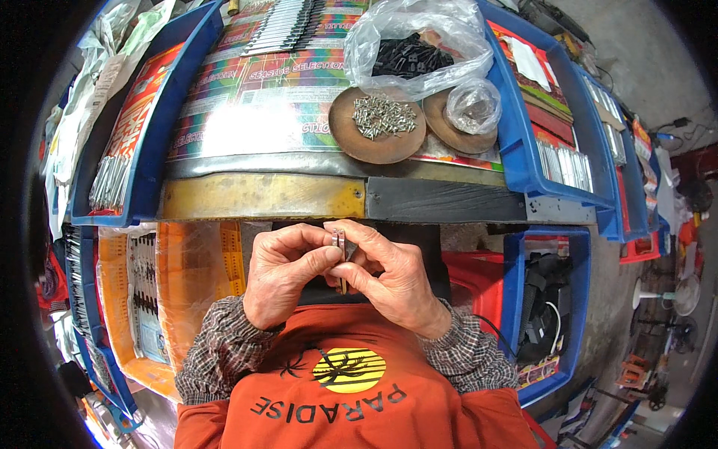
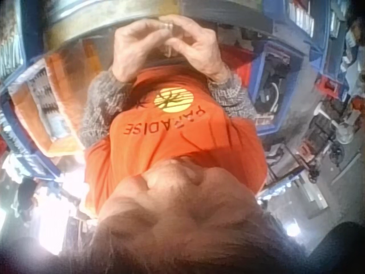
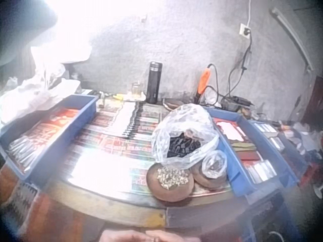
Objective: The person assembles small electronic components by hand, inserting metal parts into plastic housings.
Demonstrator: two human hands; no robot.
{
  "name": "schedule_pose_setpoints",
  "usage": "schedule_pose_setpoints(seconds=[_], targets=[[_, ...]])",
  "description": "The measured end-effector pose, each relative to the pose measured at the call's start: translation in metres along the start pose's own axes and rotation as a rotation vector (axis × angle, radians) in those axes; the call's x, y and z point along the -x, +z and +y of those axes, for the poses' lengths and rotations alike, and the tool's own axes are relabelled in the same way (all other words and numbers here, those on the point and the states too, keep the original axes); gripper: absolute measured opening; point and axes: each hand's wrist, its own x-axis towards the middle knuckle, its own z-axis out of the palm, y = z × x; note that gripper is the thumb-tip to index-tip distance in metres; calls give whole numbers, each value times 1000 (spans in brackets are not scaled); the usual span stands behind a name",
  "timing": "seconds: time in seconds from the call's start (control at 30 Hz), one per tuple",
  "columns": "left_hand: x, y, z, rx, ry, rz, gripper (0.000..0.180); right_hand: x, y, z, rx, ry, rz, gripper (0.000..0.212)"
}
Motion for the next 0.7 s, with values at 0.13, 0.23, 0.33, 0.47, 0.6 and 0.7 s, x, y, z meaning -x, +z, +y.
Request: schedule_pose_setpoints(seconds=[0.13, 0.23, 0.33, 0.47, 0.6, 0.7], targets=[[-1, 0, -4, 24, 14, 4, 11, -1, 1, -1, 25, 9, -7, 48], [-1, 0, -4, 25, 17, 11, 11, -1, 1, -1, 27, 9, -12, 49], [-1, 1, -6, 26, 32, 16, 11, -1, 1, 1, 23, 20, -8, 49], [-2, 1, -3, -49, 6, 19, 8, -1, 2, 4, 7, 18, 7, 49], [-3, 1, -6, -49, 32, 29, 9, -3, 2, 0, 5, 32, 5, 49], [-5, 0, -7, -38, 40, 25, 9, -3, -2, -2, 56, 46, -8, 50]])
